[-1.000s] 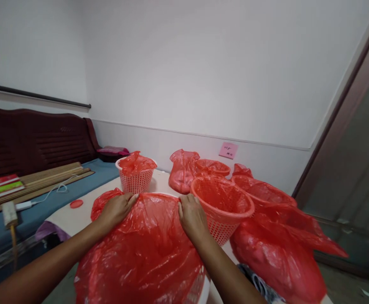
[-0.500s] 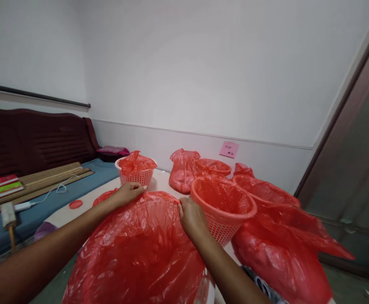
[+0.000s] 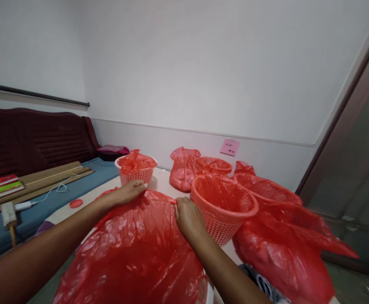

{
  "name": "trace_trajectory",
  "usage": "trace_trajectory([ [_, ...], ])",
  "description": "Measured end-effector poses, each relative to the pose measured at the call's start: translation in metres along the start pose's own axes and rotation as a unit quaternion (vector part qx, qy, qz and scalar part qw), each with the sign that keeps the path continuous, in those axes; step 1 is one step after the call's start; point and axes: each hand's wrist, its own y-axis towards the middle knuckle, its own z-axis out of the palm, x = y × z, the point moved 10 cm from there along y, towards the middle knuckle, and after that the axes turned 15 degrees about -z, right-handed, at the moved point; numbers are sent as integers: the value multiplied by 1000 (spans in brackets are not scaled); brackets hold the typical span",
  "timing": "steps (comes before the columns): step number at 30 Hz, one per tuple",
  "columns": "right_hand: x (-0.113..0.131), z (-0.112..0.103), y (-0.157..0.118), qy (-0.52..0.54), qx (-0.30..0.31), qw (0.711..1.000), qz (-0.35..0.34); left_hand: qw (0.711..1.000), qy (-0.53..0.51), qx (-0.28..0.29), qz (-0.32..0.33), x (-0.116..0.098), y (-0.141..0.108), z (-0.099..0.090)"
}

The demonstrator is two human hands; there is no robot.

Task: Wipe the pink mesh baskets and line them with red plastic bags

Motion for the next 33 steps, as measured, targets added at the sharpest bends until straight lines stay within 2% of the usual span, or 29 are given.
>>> trace_trajectory([
  [4,4,-1,-1,-6,0,1000,-3,991,-38,91,-85,18,-10,22],
  [8,2,-2,-3,-8,-4,1000,-2,978,-89,123,-143,31,-13,28],
  [11,-1,-1,-4,-4,-7,1000,3,976,-90,136,-143,30,-10,29],
  [13,-2,-1,-4,1,-9,1000,3,985,-90,100,-112,26,-2,22],
  [17,-1,-1,-4,21,-19,1000,1,996,-74,-46,-34,26,20,-6],
  [20,-2,-3,-3,55,-40,998,0,994,-39,-100,-8,35,31,-12],
  [25,-17,-3,4,111,-78,990,22,994,0,-104,9,44,32,-8],
  [33,-48,8,17,202,-95,971,87,999,19,-48,-13,50,41,-2],
])
